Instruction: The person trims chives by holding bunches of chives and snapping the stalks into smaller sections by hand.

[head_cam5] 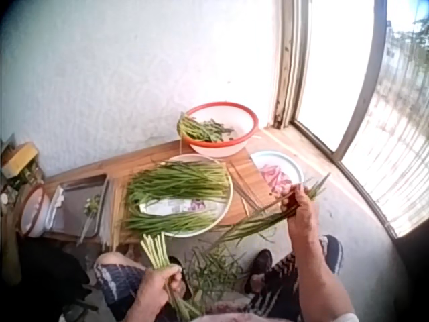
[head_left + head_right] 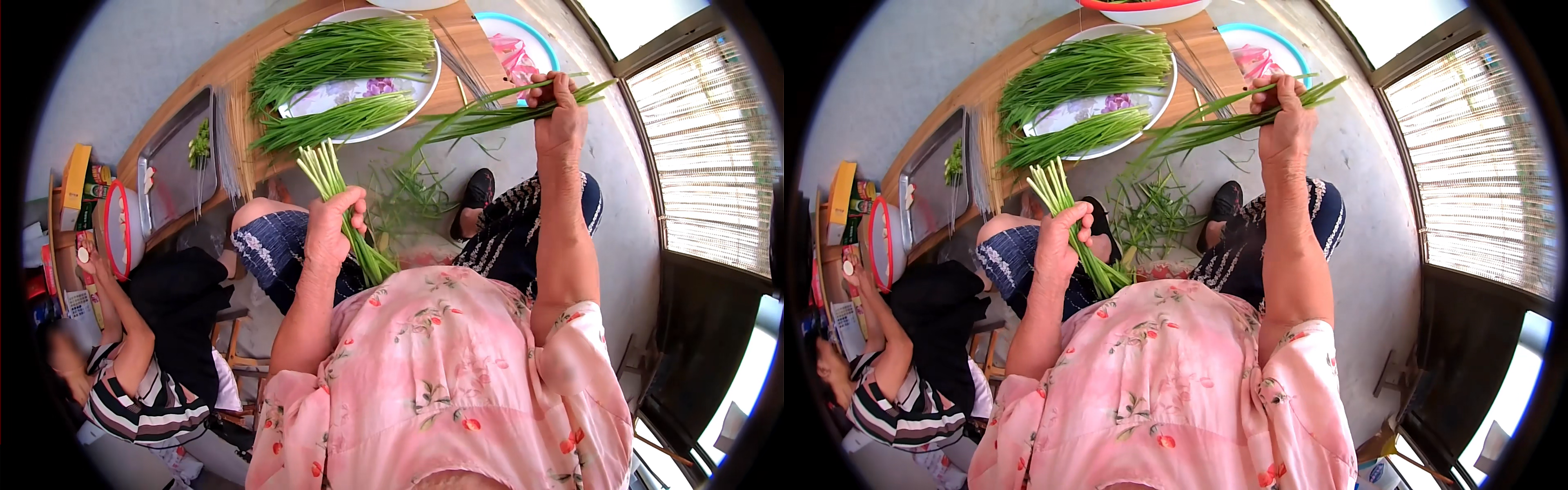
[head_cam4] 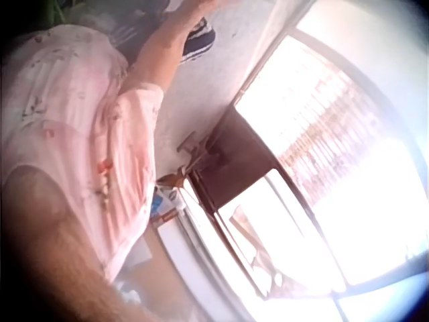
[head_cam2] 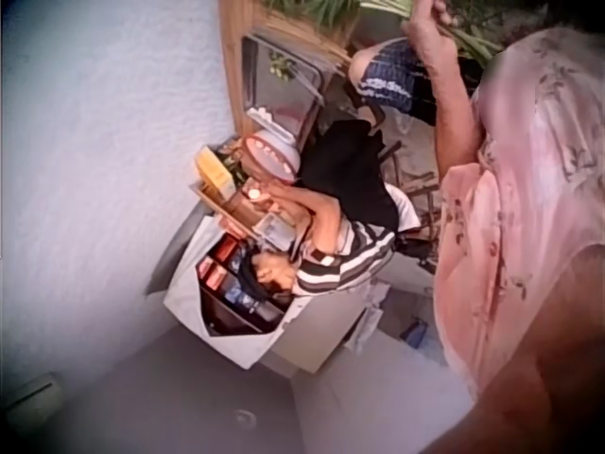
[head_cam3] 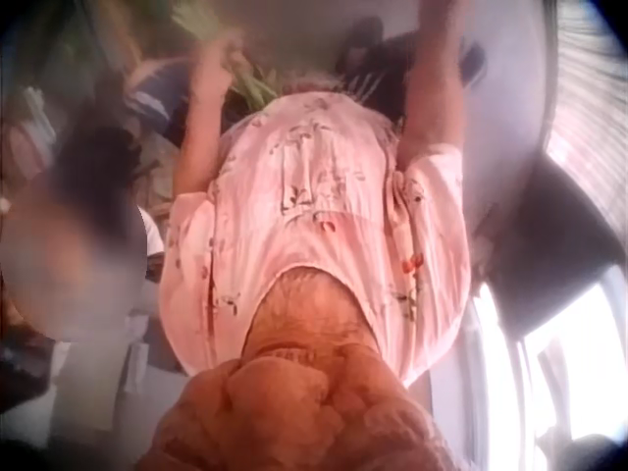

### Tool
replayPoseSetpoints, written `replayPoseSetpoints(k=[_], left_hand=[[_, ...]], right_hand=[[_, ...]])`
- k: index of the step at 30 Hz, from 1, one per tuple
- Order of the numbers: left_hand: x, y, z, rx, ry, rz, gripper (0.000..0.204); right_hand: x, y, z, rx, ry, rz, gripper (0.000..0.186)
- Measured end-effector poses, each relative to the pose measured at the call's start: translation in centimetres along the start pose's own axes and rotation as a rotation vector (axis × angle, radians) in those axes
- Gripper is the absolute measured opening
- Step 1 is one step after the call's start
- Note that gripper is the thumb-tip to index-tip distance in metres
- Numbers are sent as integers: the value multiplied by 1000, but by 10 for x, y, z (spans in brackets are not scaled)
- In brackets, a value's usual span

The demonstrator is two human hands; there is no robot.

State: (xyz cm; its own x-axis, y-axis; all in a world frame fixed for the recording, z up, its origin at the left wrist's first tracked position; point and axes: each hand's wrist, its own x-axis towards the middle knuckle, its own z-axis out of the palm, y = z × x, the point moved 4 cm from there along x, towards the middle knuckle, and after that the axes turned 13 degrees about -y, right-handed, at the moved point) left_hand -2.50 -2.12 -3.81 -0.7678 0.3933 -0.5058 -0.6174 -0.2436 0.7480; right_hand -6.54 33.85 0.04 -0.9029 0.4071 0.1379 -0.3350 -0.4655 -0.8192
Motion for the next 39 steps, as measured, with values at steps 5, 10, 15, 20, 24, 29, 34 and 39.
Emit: replayPoseSetpoints(k=[5, 10, 15, 20, 24, 29, 34, 39], left_hand=[[-3, 6, 15, 1, -173, -85, 39], [1, 4, 29, -11, -274, -103, 37], [0, 1, 36, 64, -265, -143, 34], [0, 1, 38, 70, -252, -127, 31], [0, 1, 39, 148, -277, -124, 32], [7, 2, 36, 75, -261, -76, 34], [19, 9, 20, -86, -177, 3, 32], [17, 31, 18, 208, -43, 229, 27]], right_hand=[[-26, 6, 37, -421, -176, 171, 27], [-72, 52, 89, -426, -390, 503, 23], [-99, 76, 125, -236, -411, 663, 13], [-104, 85, 131, -184, -407, 774, 14], [-102, 83, 130, -244, -449, 836, 14], [-96, 84, 123, -259, -420, 792, 13], [-88, 71, 115, -193, -360, 712, 17], [-77, 64, 103, -183, -334, 644, 18]])
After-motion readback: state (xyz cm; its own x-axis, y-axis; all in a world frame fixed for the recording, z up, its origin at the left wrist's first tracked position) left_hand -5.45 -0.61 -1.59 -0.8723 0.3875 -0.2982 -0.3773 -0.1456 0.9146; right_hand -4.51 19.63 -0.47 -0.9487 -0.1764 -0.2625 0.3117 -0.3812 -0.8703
